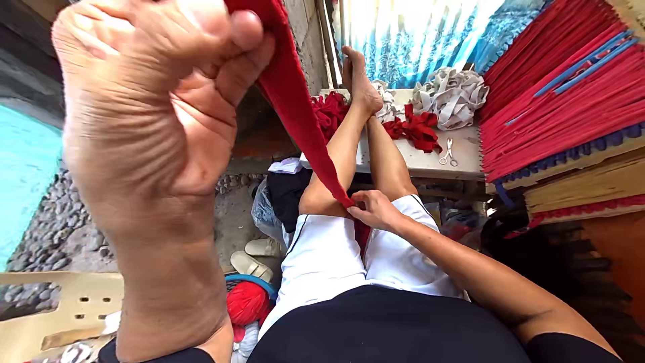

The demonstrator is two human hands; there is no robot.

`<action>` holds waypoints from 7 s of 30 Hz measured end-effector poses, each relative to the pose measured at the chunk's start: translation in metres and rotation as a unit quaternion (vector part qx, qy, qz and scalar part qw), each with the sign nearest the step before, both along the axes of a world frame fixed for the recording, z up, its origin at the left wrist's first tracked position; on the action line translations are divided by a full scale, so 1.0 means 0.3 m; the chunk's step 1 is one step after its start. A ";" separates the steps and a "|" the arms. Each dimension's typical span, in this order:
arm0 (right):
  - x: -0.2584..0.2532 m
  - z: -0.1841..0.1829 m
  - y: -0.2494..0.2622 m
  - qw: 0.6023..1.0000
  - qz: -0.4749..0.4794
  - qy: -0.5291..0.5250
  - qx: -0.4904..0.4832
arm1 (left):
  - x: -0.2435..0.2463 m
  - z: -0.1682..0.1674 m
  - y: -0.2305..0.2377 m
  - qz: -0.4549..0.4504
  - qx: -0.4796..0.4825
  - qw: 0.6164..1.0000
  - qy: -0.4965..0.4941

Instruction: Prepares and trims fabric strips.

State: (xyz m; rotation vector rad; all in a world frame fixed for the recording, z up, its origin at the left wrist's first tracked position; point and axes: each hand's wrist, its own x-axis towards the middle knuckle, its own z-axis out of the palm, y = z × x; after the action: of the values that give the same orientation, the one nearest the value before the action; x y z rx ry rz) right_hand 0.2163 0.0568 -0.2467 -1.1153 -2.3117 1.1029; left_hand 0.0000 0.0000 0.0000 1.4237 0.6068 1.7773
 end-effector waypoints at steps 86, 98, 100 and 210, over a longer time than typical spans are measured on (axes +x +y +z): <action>0.567 0.083 0.896 0.875 -0.309 0.317 -0.195 | 0.076 -0.912 0.046 -0.272 -0.331 0.882 -0.197; 0.590 0.053 0.910 0.910 -0.263 0.247 -0.206 | 0.072 -0.916 0.051 -0.282 -0.336 0.878 -0.192; 0.607 0.051 0.923 0.935 -0.285 0.136 -0.164 | 0.073 -0.916 0.051 -0.280 -0.335 0.880 -0.187; 0.157 0.156 -0.102 0.996 0.033 0.031 -0.076 | 0.280 -0.512 -0.154 0.054 -0.467 0.882 -0.040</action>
State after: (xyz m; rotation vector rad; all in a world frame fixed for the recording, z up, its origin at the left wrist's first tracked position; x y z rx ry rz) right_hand 0.2635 0.0262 -0.1998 -1.0490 -2.2629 1.3373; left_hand 0.0839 -0.0462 -0.1537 0.6404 1.2917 1.2821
